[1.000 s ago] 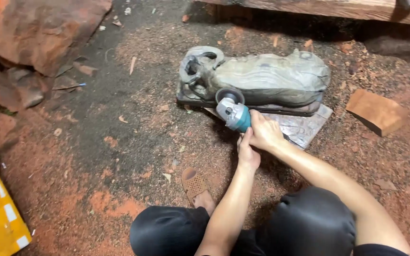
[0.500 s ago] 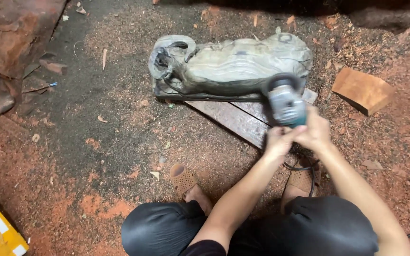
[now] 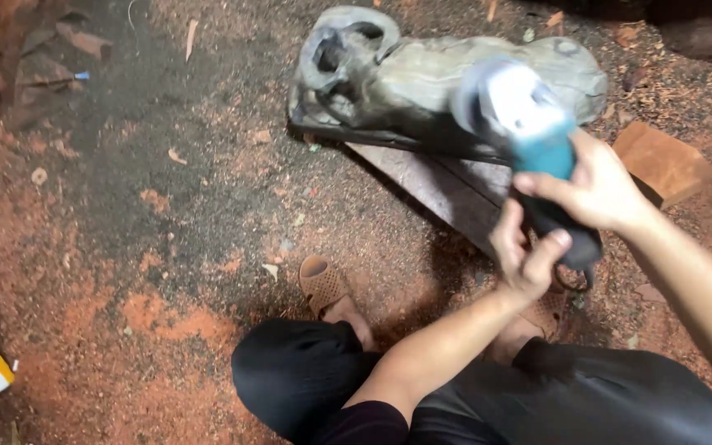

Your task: Grinding and smoothing a wooden sculpture using a handheld angle grinder.

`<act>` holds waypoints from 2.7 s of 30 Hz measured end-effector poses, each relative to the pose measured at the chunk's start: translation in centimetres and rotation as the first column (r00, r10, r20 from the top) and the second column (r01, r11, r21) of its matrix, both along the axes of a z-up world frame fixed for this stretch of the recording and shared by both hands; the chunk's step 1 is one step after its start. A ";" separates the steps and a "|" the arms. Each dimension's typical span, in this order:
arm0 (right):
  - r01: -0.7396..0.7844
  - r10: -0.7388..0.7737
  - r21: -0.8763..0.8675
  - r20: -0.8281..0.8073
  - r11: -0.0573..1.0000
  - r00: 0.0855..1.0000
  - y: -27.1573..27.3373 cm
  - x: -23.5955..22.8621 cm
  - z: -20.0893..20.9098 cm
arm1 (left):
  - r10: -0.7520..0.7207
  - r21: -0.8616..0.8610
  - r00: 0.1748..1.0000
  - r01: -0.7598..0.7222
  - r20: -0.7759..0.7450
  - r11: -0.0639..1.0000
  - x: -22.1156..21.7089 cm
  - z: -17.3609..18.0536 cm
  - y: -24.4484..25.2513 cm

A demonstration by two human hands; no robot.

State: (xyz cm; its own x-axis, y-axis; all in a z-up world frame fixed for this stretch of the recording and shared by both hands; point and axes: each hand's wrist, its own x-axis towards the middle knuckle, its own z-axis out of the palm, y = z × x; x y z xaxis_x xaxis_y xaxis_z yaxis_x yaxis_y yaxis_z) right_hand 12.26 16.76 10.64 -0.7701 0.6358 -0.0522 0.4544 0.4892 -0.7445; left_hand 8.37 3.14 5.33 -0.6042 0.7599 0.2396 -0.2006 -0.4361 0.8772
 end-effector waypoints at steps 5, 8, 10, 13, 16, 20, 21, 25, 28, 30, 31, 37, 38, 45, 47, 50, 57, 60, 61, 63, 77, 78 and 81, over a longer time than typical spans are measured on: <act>-0.165 0.166 -0.045 0.023 0.985 0.986 -0.4 -7.7 3.3 | 0.197 0.073 0.980 -0.197 0.005 0.978 -4.9 2.0 -0.3; -0.209 0.211 -0.050 0.044 0.977 0.977 -0.2 -8.7 2.7 | 0.236 0.041 0.972 -0.236 0.007 0.971 -5.8 1.4 -0.8; -0.159 0.159 -0.012 0.129 0.987 0.979 -0.3 -8.3 2.5 | 0.124 0.061 0.990 -0.128 0.065 0.990 -5.5 0.9 -0.6; -0.081 0.074 0.021 0.214 0.997 0.974 -0.4 -5.8 2.3 | 0.079 -0.063 0.996 -0.077 0.041 0.995 -4.1 1.0 -1.4; -0.009 -0.001 0.033 0.291 0.999 0.957 0.0 -3.1 2.2 | -0.020 -0.042 0.998 0.023 0.061 0.999 -2.4 0.9 -1.0; 0.003 -0.031 0.117 0.245 0.993 0.969 0.8 1.3 0.9 | -0.102 -0.075 0.994 0.104 0.032 0.992 -1.0 1.3 -0.8; 0.072 -0.105 0.134 0.261 0.988 0.960 0.9 2.2 0.8 | -0.135 -0.115 0.991 0.135 0.002 0.984 -0.9 1.4 -0.6; 0.196 -0.236 0.185 0.225 0.963 0.945 0.1 3.9 -0.3 | -0.216 -0.123 0.976 0.212 -0.021 0.970 -0.2 -0.6 0.2; 0.070 -0.097 0.178 0.148 0.982 0.984 -0.3 2.4 0.1 | -0.068 -0.052 0.997 0.066 -0.039 0.996 0.0 0.1 -0.2; 0.010 -0.035 0.152 0.164 0.988 0.986 -0.8 0.2 0.4 | 0.019 -0.033 0.999 -0.020 -0.046 0.999 0.6 -1.8 0.2; -0.061 0.036 0.138 0.180 0.989 0.983 -0.8 -0.9 0.8 | 0.116 -0.001 0.992 -0.116 -0.049 0.993 0.8 -2.7 0.6; 0.185 -0.173 -0.040 0.201 0.982 0.964 -1.1 -0.5 -0.3 | 0.142 -0.174 0.990 -0.139 0.009 0.975 2.0 -2.6 0.6; 0.185 -0.173 -0.043 0.204 0.982 0.964 -0.9 0.8 -0.8 | 0.142 -0.178 0.990 -0.138 0.011 0.974 2.6 -3.4 0.7; 0.434 -0.433 0.015 0.092 0.901 0.897 -1.0 8.1 -4.9 | -0.126 -0.300 0.986 0.089 -0.106 0.950 4.2 -4.9 1.5; 0.493 -0.492 0.010 0.071 0.870 0.868 -1.7 7.0 -3.8 | -0.136 -0.289 0.985 0.102 -0.102 0.952 4.2 -5.3 1.7; 0.418 -0.412 -0.003 0.168 0.908 0.896 -2.8 3.2 -0.6 | 0.015 -0.227 0.999 -0.026 -0.052 0.973 3.3 -3.4 0.9; 0.011 -0.006 -0.013 0.335 1.000 0.942 -3.0 -3.7 2.6 | 0.339 0.064 0.941 -0.337 -0.023 0.939 0.8 -7.7 0.9; 0.064 -0.041 -0.051 0.360 0.997 0.932 -2.7 -2.1 1.8 | 0.315 0.071 0.949 -0.312 -0.030 0.947 1.6 -5.3 0.9; 0.094 -0.070 -0.052 0.343 0.994 0.937 -2.5 -1.3 1.3 | 0.258 0.048 0.966 -0.259 0.024 0.965 2.0 -4.4 1.0; 0.159 -0.134 -0.065 0.290 0.985 0.948 -2.3 0.7 0.4 | 0.210 -0.009 0.978 -0.210 0.009 0.978 4.1 -6.2 1.1; 0.404 -0.389 0.119 -0.129 0.907 0.912 -2.6 9.2 -7.1 | -0.273 -0.309 0.874 0.152 -0.401 0.939 4.2 -4.6 0.4; 0.373 -0.371 0.020 -0.068 0.928 0.926 -2.5 8.2 -6.6 | -0.122 -0.322 0.932 0.006 -0.340 0.947 4.9 -5.3 0.3; 0.349 -0.352 -0.106 -0.013 0.931 0.936 -1.9 6.3 -6.9 | 0.056 -0.304 0.944 -0.161 -0.325 0.939 4.6 -5.3 1.0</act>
State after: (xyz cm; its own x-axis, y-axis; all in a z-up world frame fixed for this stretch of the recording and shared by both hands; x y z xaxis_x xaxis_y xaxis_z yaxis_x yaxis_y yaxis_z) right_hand 18.52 14.91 3.76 -0.5013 0.8584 -0.1093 0.5595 0.2252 -0.7977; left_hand 12.94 4.15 0.00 -0.6235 0.7609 0.1798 0.1339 -0.1227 0.9834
